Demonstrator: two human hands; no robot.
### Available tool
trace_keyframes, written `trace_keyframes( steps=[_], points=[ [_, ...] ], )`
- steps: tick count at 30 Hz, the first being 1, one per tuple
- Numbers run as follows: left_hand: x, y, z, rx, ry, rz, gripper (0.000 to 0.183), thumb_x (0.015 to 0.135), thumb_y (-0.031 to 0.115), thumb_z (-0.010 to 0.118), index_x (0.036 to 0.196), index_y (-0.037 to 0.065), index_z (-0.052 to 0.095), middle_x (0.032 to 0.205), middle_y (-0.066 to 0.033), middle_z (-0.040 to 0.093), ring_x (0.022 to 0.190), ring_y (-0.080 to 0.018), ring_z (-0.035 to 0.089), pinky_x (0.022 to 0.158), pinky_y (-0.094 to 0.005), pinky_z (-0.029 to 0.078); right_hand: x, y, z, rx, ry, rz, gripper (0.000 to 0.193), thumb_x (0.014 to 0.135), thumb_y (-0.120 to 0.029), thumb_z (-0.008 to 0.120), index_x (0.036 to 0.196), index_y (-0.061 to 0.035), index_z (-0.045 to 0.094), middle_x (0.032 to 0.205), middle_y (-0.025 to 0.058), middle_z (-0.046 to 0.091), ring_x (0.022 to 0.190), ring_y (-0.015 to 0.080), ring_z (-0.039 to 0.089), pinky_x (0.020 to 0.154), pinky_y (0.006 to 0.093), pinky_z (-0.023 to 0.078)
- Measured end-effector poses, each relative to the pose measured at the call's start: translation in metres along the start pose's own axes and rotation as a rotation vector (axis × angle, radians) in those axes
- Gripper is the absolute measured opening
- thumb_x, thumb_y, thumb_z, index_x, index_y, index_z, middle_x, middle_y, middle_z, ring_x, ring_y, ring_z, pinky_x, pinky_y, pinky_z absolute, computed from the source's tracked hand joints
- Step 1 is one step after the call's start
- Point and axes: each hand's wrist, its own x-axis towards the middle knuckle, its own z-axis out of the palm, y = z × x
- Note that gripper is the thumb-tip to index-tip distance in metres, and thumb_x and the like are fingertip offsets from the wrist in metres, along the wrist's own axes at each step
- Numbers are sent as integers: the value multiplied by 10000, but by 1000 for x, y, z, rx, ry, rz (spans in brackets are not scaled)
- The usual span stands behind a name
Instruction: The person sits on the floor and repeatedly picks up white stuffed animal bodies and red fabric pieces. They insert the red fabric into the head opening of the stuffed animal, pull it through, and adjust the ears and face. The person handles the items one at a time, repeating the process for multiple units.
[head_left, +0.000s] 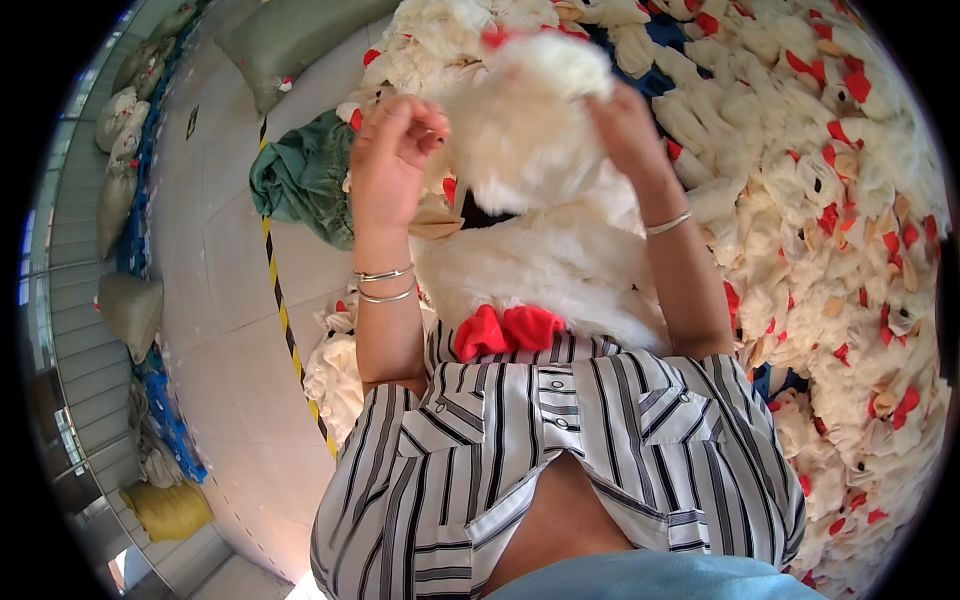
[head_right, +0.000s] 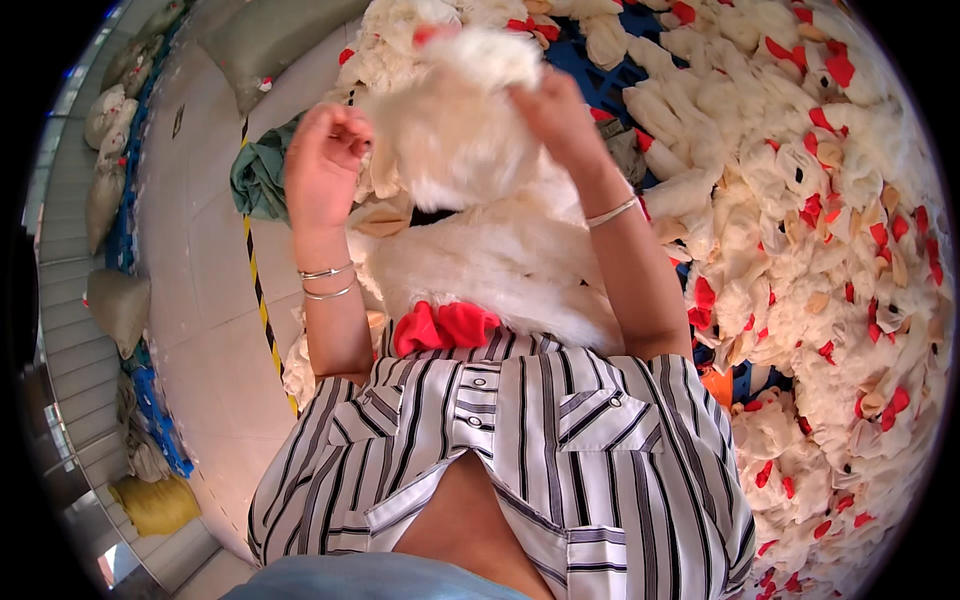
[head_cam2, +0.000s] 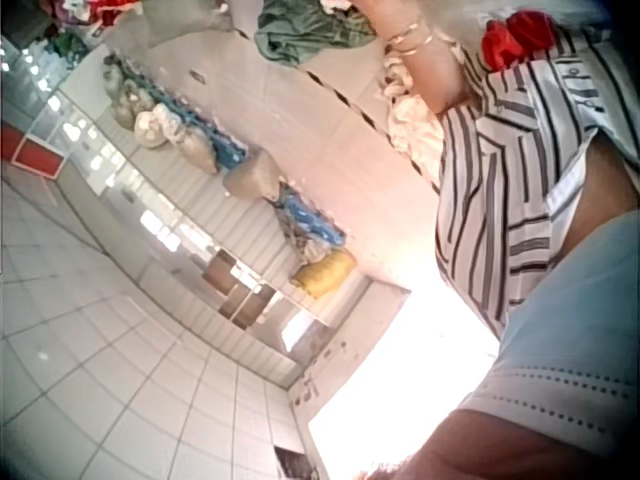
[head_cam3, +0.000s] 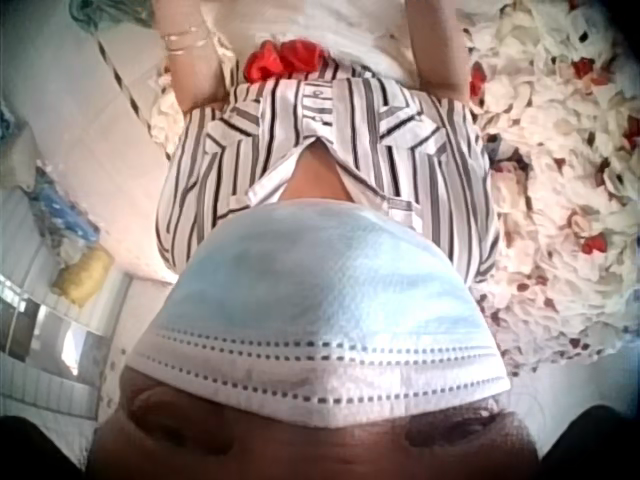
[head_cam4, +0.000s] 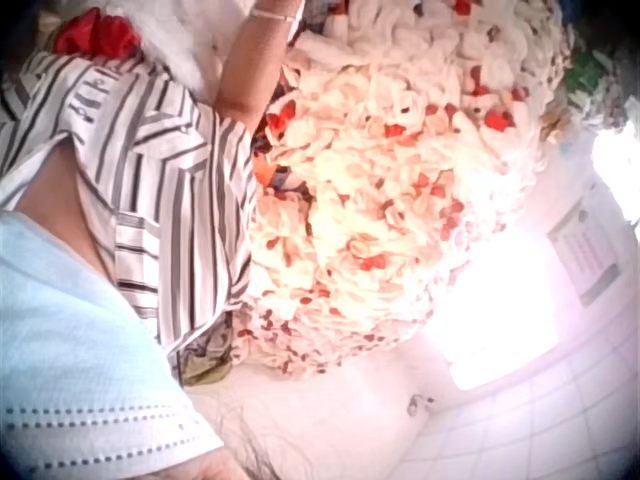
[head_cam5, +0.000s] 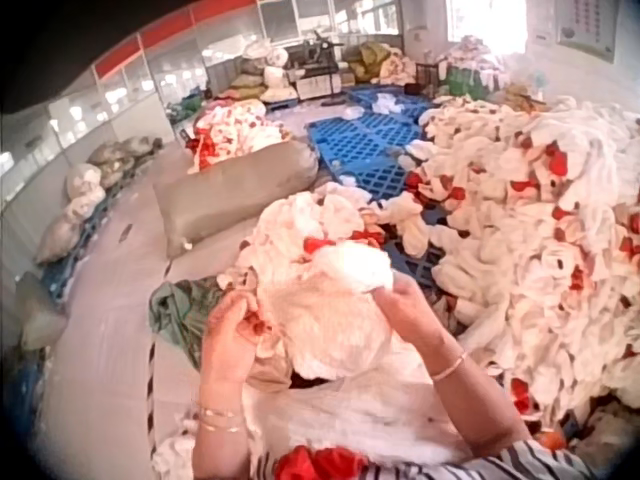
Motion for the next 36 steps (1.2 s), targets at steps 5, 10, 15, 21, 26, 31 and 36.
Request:
trace_keyframes(
  steps=[5,10,15,21,26,31,36],
  points=[
    [-23,-76,-9,710,-381,-190,311,946,275,598,1155,45,603,1049,-44,648,979,-156,601,892,-298,463,-2,-81,-17,497,240,-168,360,954,-194,528,1256,2,529,1183,124,610,1092,255,610,910,396,512],
    [-29,-97,1,459,-488,-407,542,923,428,591,1317,69,492,1175,-29,601,1082,-145,560,926,-309,449,-9,-79,-46,494,73,-289,292,922,-120,553,1189,-2,570,1116,102,639,1001,197,641,836,352,537],
    [-5,-63,13,235,-256,-178,690,915,454,596,1428,59,358,1254,-72,564,1089,-148,559,931,-303,458,-54,-52,9,-472,-549,-320,353,816,-163,700,1122,-9,615,1081,121,658,970,243,635,850,357,512],
    [3,-83,9,385,-244,-317,592,847,256,731,1322,7,479,1106,-74,638,945,-132,606,811,-273,496,-99,-38,67,-930,-920,-197,276,796,-136,579,1058,-64,629,1092,119,611,1014,329,584,914,410,446],
    [-6,-61,7,502,-178,-283,288,875,205,675,1082,5,667,967,-31,687,852,-85,606,769,-264,497,-95,-27,49,-546,-795,-144,235,852,-82,528,1057,-42,636,976,135,668,952,319,631,865,404,482],
    [4,-64,-27,-359,23,-205,369,918,169,570,1214,-50,576,1100,-81,650,964,-154,634,819,-301,536,-65,-8,10,-90,-446,305,233,999,-195,453,1012,-12,597,891,93,657,735,188,666,718,318,515],
    [-2,-31,-5,-535,-381,-35,428,915,218,502,1278,-9,480,1279,-124,537,1178,-245,515,1048,-391,393,-38,-31,16,-123,-158,1,401,975,-349,549,1184,-7,544,1079,55,626,897,109,605,791,256,480]
  ],
)
